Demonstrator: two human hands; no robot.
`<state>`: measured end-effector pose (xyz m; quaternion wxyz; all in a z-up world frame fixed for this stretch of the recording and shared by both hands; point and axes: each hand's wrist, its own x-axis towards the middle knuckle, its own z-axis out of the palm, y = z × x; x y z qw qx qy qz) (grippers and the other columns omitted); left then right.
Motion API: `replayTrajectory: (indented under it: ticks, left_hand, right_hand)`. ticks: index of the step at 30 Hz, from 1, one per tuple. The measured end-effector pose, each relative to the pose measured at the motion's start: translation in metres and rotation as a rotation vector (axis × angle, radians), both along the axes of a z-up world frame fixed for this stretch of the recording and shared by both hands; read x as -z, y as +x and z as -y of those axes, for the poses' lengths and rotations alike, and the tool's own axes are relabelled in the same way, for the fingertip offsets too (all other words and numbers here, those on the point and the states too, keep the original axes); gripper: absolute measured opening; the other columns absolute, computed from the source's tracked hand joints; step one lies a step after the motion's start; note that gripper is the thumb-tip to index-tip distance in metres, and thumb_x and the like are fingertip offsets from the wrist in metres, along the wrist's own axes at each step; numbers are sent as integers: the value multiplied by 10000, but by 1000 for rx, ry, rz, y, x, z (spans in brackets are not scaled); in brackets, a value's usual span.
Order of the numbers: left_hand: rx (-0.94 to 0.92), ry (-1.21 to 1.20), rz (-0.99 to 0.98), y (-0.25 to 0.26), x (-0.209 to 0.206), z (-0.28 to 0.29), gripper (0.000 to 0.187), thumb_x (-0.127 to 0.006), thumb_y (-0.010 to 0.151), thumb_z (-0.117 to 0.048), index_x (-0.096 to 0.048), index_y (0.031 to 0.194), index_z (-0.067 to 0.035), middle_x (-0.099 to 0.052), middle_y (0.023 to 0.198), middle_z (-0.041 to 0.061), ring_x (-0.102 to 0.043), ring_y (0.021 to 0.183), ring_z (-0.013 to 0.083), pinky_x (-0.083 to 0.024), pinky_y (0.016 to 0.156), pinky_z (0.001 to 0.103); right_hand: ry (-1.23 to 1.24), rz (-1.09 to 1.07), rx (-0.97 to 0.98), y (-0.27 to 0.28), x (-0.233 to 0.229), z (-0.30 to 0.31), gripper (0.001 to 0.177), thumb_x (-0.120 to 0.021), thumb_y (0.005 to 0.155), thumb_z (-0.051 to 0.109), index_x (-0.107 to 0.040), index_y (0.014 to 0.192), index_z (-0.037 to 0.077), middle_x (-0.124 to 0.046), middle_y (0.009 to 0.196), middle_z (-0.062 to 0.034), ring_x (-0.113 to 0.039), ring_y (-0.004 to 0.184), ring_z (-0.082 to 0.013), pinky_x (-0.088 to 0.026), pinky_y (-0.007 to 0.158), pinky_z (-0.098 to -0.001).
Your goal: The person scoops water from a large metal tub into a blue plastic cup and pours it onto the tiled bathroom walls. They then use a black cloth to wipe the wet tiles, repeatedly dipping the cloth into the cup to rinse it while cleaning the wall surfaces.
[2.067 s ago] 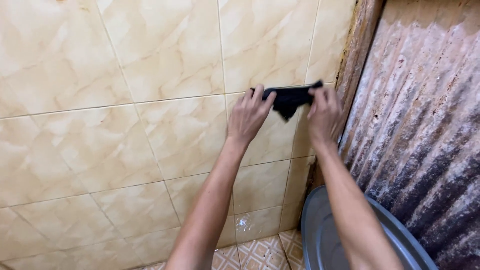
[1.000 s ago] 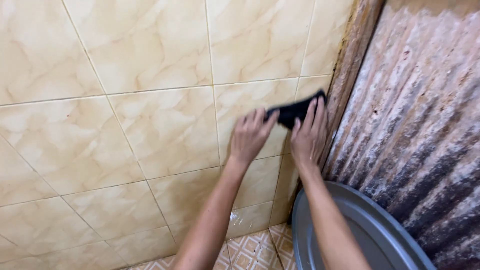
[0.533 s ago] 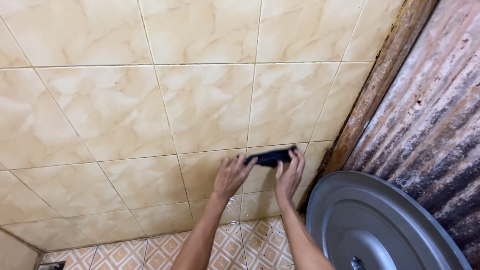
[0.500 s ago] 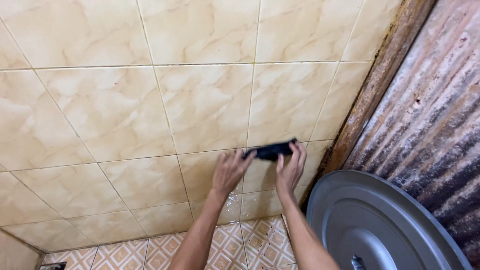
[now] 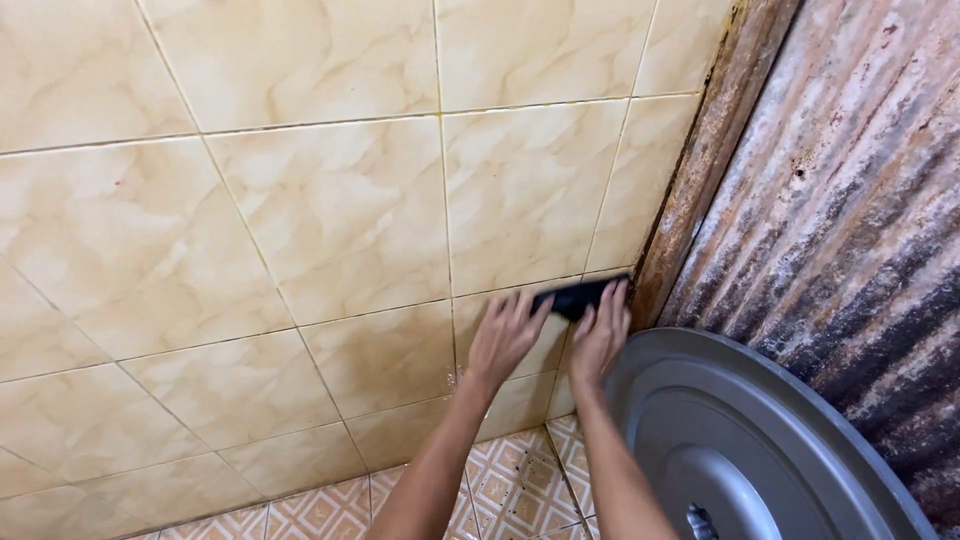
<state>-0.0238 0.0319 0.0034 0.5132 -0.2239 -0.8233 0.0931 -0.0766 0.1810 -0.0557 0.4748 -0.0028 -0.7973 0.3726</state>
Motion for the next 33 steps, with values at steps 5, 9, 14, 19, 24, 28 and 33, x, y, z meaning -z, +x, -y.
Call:
replayTrajectory:
  ticks: [5,9,14,19,24,28,33]
  left_hand:
    - [-125,-136,310,9,109,20,307,-601,1004,-127,-651,1292,-220,-525,1010,66,-622,744,193,-422,767,369]
    - [-141,-80,314,9,84,20,301,-591,1000,-138,-642,1292,-190,-522,1005,63,-640,748,194,-417,786,372]
    - [-147,39,-69,8,-27,18,380,-522,1013,-77,-639,1307,-288,-491,892,20,-562,671,180,-409,668,363]
    - [-147,189,-252,2,-46,21,411,-466,1053,-34,-662,1269,-323,-479,906,-2,-532,704,158,-378,666,323]
    - [-16,14,-44,3,51,28,252,-568,1015,-126,-728,1160,-257,-590,975,103,-616,803,233,-435,652,362]
    - [-52,-62,188,-6,132,17,292,-561,1022,-124,-669,1265,-245,-547,998,97,-582,781,229,-412,709,370]
    - [-63,-113,370,4,194,34,258,-580,991,-131,-701,1204,-210,-513,1006,74,-599,810,222,-411,799,393]
  right_hand:
    - [-379,338,-310,29,53,-6,506,-564,1061,139,-454,1553,105,-377,1626,-130,-531,1341,-342,-522,1011,-405]
    - [-125,232,-182,14,44,-8,481,-664,998,21,-525,1453,-52,-467,1501,-228,-552,1299,-419,-579,979,-499]
    - [-43,-67,-141,18,-85,4,494,-664,965,-67,-526,1438,-35,-465,1446,-210,-521,1329,-409,-526,1031,-517]
    - [74,-302,-118,-14,-91,7,448,-659,945,-96,-564,1363,36,-418,1382,-142,-541,1250,-382,-534,982,-523]
    - [79,-11,-41,8,11,7,423,-648,918,-134,-522,1293,14,-442,1369,-176,-564,1252,-422,-573,902,-554]
    - [2,186,-60,15,61,2,368,-586,952,-112,-486,1273,36,-434,1347,-176,-617,1102,-448,-578,848,-572]
    - [-73,533,-134,23,128,8,325,-591,933,4,-441,1205,99,-463,1274,-137,-655,1020,-476,-583,840,-553]
